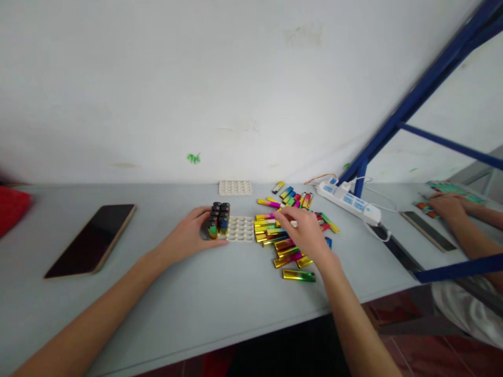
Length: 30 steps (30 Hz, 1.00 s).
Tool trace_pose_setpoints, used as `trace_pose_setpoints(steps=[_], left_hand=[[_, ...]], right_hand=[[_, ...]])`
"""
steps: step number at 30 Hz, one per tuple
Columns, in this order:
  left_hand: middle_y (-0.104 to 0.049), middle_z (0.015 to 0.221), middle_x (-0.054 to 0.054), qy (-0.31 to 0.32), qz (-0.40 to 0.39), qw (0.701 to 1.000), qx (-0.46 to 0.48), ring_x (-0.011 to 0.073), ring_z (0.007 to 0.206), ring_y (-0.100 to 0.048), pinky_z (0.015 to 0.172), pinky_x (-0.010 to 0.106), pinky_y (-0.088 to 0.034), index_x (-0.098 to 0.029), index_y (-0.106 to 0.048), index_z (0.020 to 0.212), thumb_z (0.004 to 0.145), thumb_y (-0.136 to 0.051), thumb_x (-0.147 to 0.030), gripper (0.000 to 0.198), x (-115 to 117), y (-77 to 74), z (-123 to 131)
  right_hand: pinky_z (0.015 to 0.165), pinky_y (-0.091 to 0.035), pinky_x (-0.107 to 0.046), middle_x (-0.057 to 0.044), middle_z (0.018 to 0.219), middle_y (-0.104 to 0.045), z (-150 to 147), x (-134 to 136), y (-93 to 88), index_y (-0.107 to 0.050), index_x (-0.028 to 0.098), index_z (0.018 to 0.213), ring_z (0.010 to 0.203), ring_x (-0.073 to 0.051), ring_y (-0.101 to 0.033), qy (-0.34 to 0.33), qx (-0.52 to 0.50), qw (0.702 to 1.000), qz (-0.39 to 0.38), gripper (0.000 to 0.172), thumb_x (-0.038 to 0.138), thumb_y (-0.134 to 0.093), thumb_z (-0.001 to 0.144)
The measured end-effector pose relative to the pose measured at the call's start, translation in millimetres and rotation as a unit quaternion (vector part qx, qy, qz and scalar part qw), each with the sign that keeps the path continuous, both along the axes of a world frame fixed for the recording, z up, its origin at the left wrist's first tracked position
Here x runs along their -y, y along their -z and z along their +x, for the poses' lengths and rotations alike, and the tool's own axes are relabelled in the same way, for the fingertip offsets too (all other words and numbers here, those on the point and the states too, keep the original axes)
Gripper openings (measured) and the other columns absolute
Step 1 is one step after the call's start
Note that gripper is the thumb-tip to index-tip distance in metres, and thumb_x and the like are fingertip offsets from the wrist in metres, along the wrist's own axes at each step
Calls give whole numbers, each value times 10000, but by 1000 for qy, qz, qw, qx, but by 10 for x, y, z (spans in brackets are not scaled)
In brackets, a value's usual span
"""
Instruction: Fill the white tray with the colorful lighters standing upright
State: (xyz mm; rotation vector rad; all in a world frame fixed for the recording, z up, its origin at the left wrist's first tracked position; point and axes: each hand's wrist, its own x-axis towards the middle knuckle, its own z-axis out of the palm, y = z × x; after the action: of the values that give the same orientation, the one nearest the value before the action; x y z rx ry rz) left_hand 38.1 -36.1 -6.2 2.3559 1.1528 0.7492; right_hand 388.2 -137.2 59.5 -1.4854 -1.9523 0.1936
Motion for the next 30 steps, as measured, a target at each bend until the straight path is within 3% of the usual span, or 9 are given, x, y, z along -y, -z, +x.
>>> trace_pose_setpoints(steps=[5,9,12,16,19,23,30], left_hand=[[-824,1449,138,-6,-1,1000,-12,432,1385,-792,1319,552,-616,-283,-837,1265,765,-947,-772,707,-25,0,10],[-828,1401,123,-15,14,1000,-16,425,1359,-802,1294,539,-637,-296,-834,1255,757,-942,-787,708,-37,21,5],[-825,1413,135,-14,15,1000,-24,436,1365,-795,1290,562,-638,-275,-837,1284,772,-922,-810,746,-34,5,1],[-813,1497,169,-8,2,999,-36,448,1415,-765,1328,598,-598,-220,-825,1339,804,-878,-847,826,-29,-21,-1],[-811,1517,156,-19,5,999,-44,435,1432,-760,1335,543,-596,-251,-821,1327,790,-884,-849,806,-29,-15,-5],[-816,1490,113,-15,2,999,-31,414,1410,-767,1333,520,-593,-289,-805,1304,813,-892,-816,725,-24,4,-15],[-811,1457,113,-13,-2,1000,-12,438,1407,-770,1331,557,-596,-284,-797,1292,800,-906,-802,723,-12,16,-8]], right_hand=[[875,-652,-370,-80,1022,-853,596,799,0,-830,240,1132,910,-259,-815,35,-10,999,10,236,448,-732,1186],[938,-713,-380,-92,1161,-831,703,1437,247,-838,285,1231,1044,-269,-838,34,21,999,13,123,358,-761,1169],[1020,-726,-399,-97,1229,-814,660,1663,492,-827,310,1315,1147,-283,-843,40,39,998,27,177,295,-789,1142],[985,-737,-437,-104,1207,-810,513,1594,755,-828,308,1361,1123,-302,-845,54,72,995,42,237,252,-785,1134],[985,-738,-485,-122,1211,-822,385,1450,836,-834,283,1319,1105,-317,-848,76,89,991,58,184,261,-739,1163],[955,-744,-472,-126,1234,-842,397,1380,761,-811,283,1347,1094,-316,-854,71,71,994,36,188,311,-733,1179],[1089,-722,-594,-158,1342,-826,827,1272,613,-835,305,1400,1226,-368,-826,72,110,991,34,273,266,-718,1157]])
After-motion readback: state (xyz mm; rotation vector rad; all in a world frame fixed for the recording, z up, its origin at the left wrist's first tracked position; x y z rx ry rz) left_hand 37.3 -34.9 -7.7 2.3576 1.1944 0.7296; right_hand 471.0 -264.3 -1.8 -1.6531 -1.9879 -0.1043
